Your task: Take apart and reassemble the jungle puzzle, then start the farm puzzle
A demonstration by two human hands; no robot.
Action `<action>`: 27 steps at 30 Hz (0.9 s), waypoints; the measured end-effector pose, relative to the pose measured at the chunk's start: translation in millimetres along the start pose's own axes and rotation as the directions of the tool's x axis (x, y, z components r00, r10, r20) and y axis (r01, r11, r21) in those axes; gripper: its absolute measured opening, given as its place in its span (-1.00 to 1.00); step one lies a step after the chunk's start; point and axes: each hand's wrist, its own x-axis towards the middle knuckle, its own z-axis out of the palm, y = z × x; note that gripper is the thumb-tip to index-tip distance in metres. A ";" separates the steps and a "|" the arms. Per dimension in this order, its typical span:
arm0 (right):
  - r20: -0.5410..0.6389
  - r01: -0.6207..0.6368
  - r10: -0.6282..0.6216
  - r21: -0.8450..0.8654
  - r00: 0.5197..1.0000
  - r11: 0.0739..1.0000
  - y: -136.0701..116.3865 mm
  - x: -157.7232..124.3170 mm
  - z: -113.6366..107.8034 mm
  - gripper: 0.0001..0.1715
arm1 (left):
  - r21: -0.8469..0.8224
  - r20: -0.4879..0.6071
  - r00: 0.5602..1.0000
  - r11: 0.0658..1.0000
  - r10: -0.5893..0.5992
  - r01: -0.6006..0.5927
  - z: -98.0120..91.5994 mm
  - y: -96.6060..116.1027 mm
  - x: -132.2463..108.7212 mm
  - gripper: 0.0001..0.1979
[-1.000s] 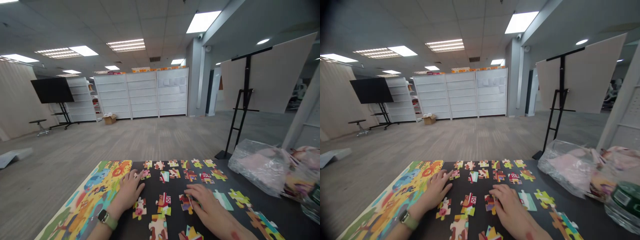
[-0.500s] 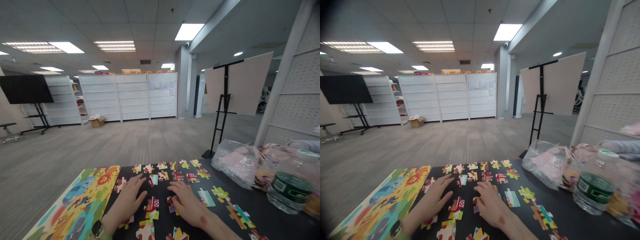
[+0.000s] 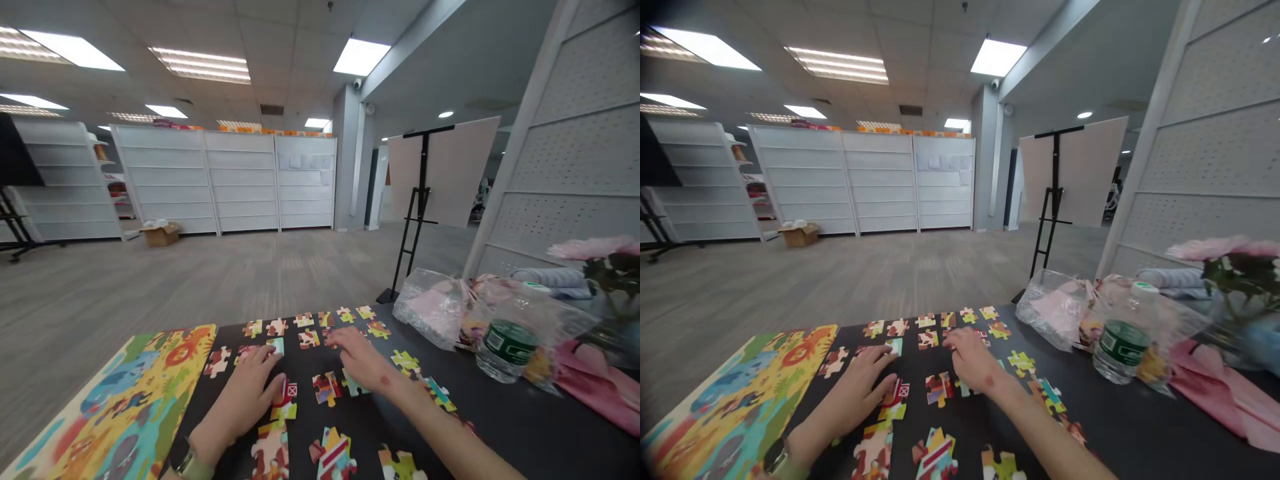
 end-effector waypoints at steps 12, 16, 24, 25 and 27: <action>0.211 0.083 -0.072 -0.048 0.975 0.995 -17.7 -28.9 16.4 -0.25 | 0.108 0.017 0.940 0.935 -0.341 0.337 -46.4 -96.0 -21.1 -0.59; 0.199 0.081 -0.072 -0.037 0.977 0.996 -18.9 -31.9 12.8 -0.27 | 0.109 0.012 0.944 0.939 -0.330 0.327 -38.0 -91.2 -47.8 -0.65; 0.253 0.186 -0.209 0.111 0.945 0.976 -48.5 -38.2 3.5 -0.35 | 0.078 -0.077 0.982 0.981 -0.170 0.176 -4.9 -39.5 -87.3 -0.58; 0.267 0.211 -0.238 0.127 0.934 0.969 -52.7 -38.4 4.3 -0.37 | 0.076 -0.061 0.985 0.983 -0.160 0.164 -3.7 -35.2 -86.8 -0.60; 0.288 0.266 -0.300 0.152 0.909 0.952 -59.3 -38.3 7.7 -0.41 | 0.072 -0.024 0.987 0.985 -0.158 0.159 -3.0 -28.4 -82.1 -0.64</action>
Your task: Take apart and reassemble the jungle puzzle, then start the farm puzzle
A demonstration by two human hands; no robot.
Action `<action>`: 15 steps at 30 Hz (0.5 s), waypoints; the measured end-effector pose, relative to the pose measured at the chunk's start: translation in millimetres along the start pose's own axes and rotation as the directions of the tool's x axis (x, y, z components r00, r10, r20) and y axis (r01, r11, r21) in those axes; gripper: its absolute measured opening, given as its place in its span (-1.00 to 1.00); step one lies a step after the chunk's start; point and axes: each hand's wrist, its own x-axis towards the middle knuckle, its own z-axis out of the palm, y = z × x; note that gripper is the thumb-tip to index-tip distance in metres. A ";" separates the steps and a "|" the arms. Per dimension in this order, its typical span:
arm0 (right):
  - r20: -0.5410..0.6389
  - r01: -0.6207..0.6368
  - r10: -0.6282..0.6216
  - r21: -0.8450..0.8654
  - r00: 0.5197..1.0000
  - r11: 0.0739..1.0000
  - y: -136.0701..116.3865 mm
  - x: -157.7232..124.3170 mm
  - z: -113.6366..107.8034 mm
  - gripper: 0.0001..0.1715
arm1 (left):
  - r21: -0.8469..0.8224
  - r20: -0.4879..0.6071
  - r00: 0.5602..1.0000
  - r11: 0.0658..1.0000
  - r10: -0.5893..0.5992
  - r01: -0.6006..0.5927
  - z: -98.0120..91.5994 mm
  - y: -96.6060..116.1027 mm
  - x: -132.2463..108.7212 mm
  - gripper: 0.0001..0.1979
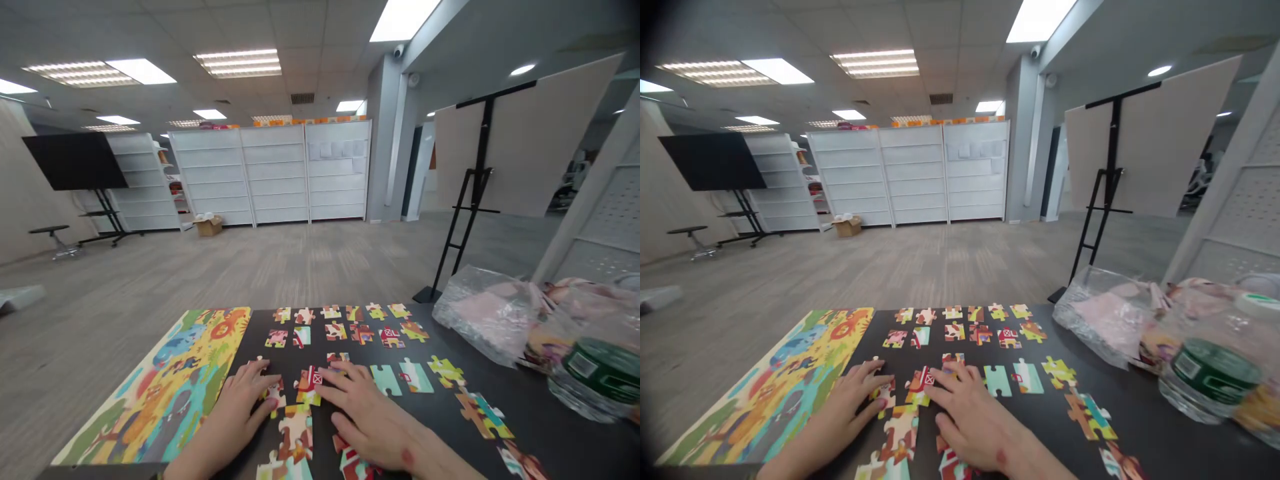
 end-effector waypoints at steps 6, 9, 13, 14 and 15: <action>-0.042 0.022 -0.023 -0.031 0.999 0.999 0.8 16.9 9.2 -0.55 | 0.010 0.006 0.997 0.997 0.082 -0.082 4.6 7.3 21.0 -0.61; -0.059 0.014 -0.016 -0.045 0.998 0.999 4.5 28.6 10.1 -0.58 | -0.023 -0.083 0.992 0.995 0.090 -0.092 11.8 -4.3 25.0 -0.61; -0.081 0.008 -0.013 -0.059 0.997 0.998 5.3 41.0 13.6 -0.60 | -0.038 -0.180 0.982 0.997 0.056 -0.064 15.9 -20.4 19.0 -0.63; -0.095 0.004 -0.010 -0.062 0.995 0.998 3.8 42.4 14.8 -0.60 | -0.035 -0.182 0.982 0.997 0.058 -0.065 15.1 -21.6 16.7 -0.63; -0.107 0.010 -0.017 -0.066 0.994 0.998 1.5 42.8 15.8 -0.60 | -0.035 -0.181 0.982 0.997 0.057 -0.064 13.6 -21.4 14.7 -0.64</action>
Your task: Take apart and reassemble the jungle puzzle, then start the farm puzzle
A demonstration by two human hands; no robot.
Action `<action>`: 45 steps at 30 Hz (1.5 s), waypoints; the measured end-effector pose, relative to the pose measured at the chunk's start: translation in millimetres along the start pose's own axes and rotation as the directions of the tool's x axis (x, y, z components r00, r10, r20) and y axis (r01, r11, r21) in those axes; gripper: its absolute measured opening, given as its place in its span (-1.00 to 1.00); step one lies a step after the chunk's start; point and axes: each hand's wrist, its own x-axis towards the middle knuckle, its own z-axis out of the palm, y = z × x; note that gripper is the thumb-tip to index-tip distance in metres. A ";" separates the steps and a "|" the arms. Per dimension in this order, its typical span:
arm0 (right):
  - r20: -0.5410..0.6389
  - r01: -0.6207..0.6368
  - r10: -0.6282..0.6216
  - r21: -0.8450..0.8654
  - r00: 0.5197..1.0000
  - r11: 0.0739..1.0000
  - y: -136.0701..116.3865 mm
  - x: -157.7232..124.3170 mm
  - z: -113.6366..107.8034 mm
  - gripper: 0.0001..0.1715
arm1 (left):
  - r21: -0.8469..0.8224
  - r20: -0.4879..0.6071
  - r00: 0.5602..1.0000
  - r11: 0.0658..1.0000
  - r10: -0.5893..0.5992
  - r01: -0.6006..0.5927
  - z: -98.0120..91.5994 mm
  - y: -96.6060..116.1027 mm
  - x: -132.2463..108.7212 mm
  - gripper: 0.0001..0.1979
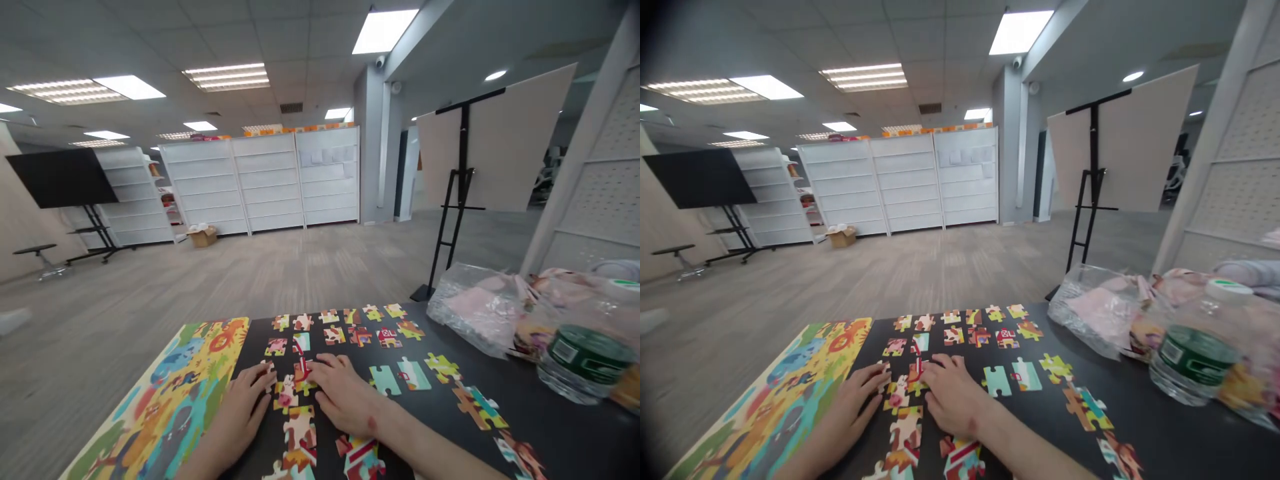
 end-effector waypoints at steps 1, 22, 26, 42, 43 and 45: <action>-0.009 0.016 -0.016 -0.003 1.000 1.000 -3.1 -0.6 0.5 -0.59 | -0.003 0.002 1.000 1.000 -0.006 0.006 -2.2 1.3 -1.1 -0.66; -0.068 0.001 -0.011 -0.136 0.998 0.991 -20.5 7.3 12.5 -0.73 | 0.042 0.062 0.998 0.999 -0.020 0.017 -25.2 30.3 -4.7 -0.76; -0.059 -0.004 -0.003 -0.104 0.998 0.995 -13.4 -2.9 9.3 -0.64 | 0.067 0.013 0.999 0.997 -0.037 0.036 -15.4 10.9 -8.5 -0.67; -0.029 -0.170 0.169 -0.079 0.985 0.982 36.4 -40.0 -13.6 -0.38 | -0.028 0.100 0.995 1.000 0.014 -0.011 -15.7 70.2 -22.0 -0.59; -0.053 -0.193 0.189 -0.077 0.981 0.978 41.8 -41.7 -16.6 -0.36 | -0.009 0.152 0.988 1.000 0.011 -0.010 -15.4 78.1 -7.6 -0.56; -0.129 -0.270 0.260 -0.065 0.957 0.961 56.7 -51.8 -28.8 -0.35 | 0.034 0.242 0.970 0.999 -0.014 0.006 -11.4 88.3 15.8 -0.47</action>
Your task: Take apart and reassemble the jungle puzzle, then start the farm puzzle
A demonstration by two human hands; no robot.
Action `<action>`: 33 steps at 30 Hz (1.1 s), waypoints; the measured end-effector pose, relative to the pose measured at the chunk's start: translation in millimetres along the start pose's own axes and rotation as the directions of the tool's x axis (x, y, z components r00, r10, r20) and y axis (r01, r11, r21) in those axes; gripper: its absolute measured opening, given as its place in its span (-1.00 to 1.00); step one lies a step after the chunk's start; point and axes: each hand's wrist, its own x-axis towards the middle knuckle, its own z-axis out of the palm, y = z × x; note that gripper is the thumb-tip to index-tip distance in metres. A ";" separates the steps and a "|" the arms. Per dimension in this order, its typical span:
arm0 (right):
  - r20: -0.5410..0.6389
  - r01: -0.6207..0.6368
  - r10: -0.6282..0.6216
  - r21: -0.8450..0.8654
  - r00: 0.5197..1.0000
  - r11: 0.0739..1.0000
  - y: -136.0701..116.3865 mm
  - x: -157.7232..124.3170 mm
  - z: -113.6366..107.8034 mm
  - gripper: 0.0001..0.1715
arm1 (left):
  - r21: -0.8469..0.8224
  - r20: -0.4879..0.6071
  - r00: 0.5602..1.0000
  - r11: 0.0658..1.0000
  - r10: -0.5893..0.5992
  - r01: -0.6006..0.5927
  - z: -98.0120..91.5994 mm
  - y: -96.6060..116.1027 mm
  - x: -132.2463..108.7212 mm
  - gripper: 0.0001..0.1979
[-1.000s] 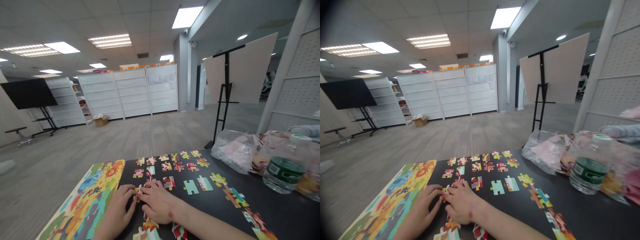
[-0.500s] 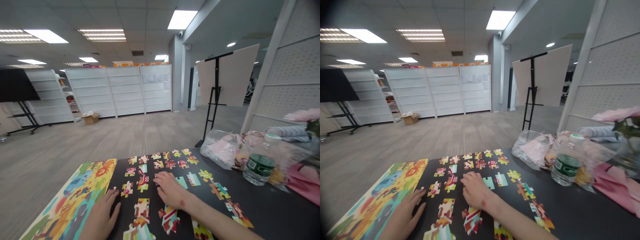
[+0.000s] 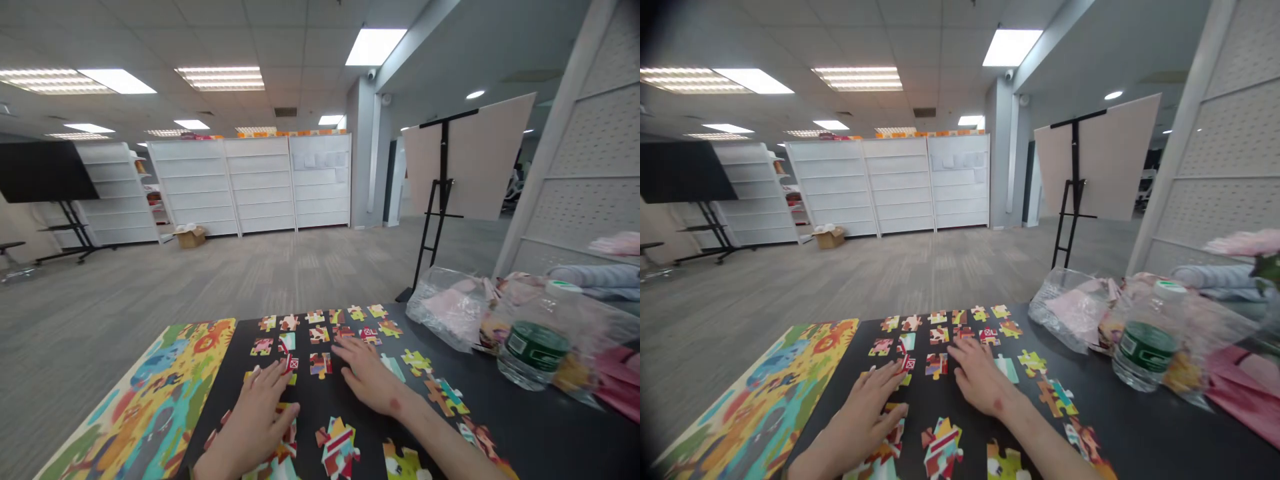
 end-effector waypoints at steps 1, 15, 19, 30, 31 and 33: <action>-0.042 -0.041 0.041 0.007 0.998 0.999 10.5 -4.9 -7.9 -0.38 | 0.013 0.021 1.000 1.000 -0.012 0.012 1.6 2.1 8.2 -0.43; -0.004 -0.001 0.001 -0.043 1.000 0.999 13.2 -34.3 -16.8 -0.34 | 0.013 0.033 0.988 0.988 0.153 -0.153 25.9 23.7 42.5 -0.44; -0.094 -0.153 0.147 -0.052 0.985 0.987 33.3 -46.8 -25.2 -0.55 | 0.021 0.042 0.979 0.980 0.198 -0.199 32.0 32.1 54.7 -0.49; -0.289 -0.376 0.363 0.011 0.886 0.926 85.0 -62.5 -49.4 -0.47 | -0.030 0.089 0.927 0.931 0.364 -0.363 25.9 44.8 55.7 -0.46; -0.286 -0.404 0.388 0.004 0.876 0.915 92.1 -67.2 -52.3 -0.48 | -0.037 0.099 0.920 0.925 0.379 -0.378 23.0 52.1 57.8 -0.48; -0.256 -0.421 0.404 -0.015 0.878 0.907 102.1 -74.3 -51.9 -0.49 | -0.043 0.102 0.914 0.919 0.394 -0.392 18.8 64.1 62.9 -0.52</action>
